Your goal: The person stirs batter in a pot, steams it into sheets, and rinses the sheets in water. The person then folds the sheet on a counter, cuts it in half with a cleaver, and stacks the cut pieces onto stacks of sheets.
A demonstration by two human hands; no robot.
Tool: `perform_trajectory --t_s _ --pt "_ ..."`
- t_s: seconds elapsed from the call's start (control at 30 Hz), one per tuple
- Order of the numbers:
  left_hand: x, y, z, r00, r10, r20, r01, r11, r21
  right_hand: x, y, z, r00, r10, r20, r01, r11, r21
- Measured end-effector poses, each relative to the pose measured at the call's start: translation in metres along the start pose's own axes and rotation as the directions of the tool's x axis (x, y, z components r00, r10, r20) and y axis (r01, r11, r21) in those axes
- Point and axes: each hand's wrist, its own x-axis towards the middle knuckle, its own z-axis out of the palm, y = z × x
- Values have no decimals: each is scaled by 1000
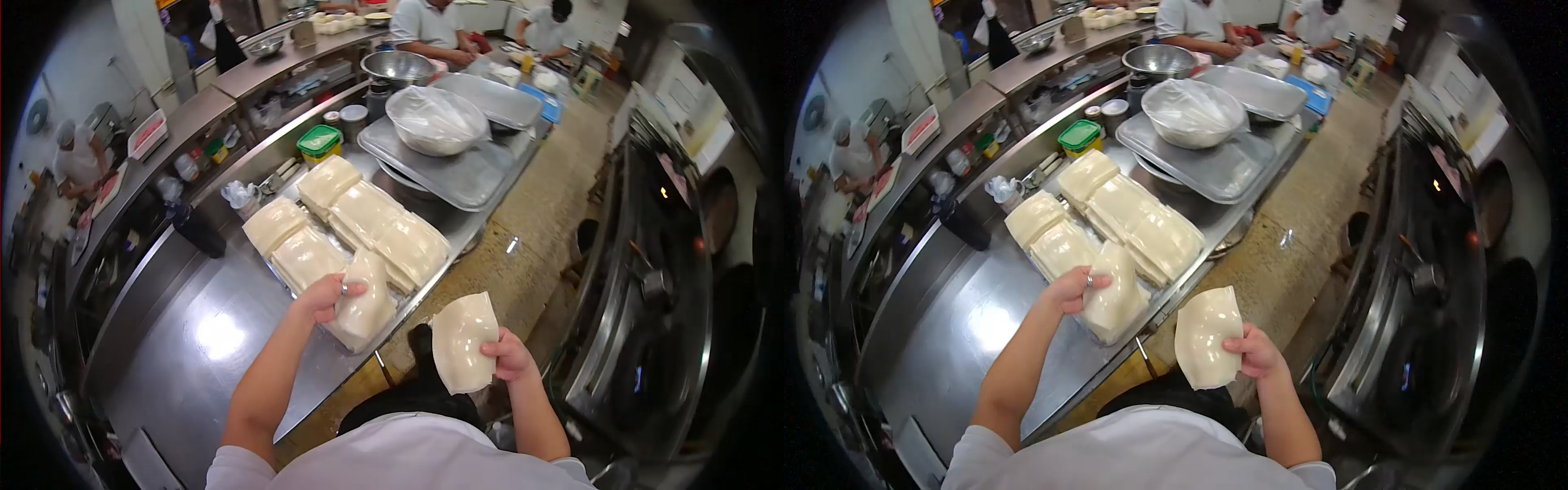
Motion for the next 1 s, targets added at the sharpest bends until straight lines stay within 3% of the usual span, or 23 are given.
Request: perform_trajectory --t_s 0.17,0.37,0.47,0.57,0.67,0.77,0.87,0.93,1.0 --pt "60 82 -9 989 64 -132 -57 997 55 77 -74 -32 988 140 65 -139 990 -24" --pt "137 157 -27 997 49 -59 -39 985 170 157 -150 -58 946 303 114 -299 953 -51" --pt "167 186 -36 981 -71 -179 122 947 297 189 -174 -67 924 357 136 -350 934 -70" --pt "196 186 -60 942 -11 -335 230 747 623 214 -187 -72 906 398 146 -388 917 -90" --pt "198 187 -66 947 21 -320 197 748 634 231 -191 -69 888 436 145 -426 900 -93" --pt "181 188 -52 842 253 -476 263 578 772 245 -188 -64 866 477 149 -465 878 -111" --pt "148 177 -27 631 515 -580 307 521 797 259 -179 -55 841 519 154 -493 852 -178" --pt "145 135 -32 640 572 -514 5 665 747 271 -173 -43 815 556 164 -508 822 -259" --pt "130 94 -24 828 486 -280 -364 846 390 285 -165 -23 767 605 213 -523 782 -337"
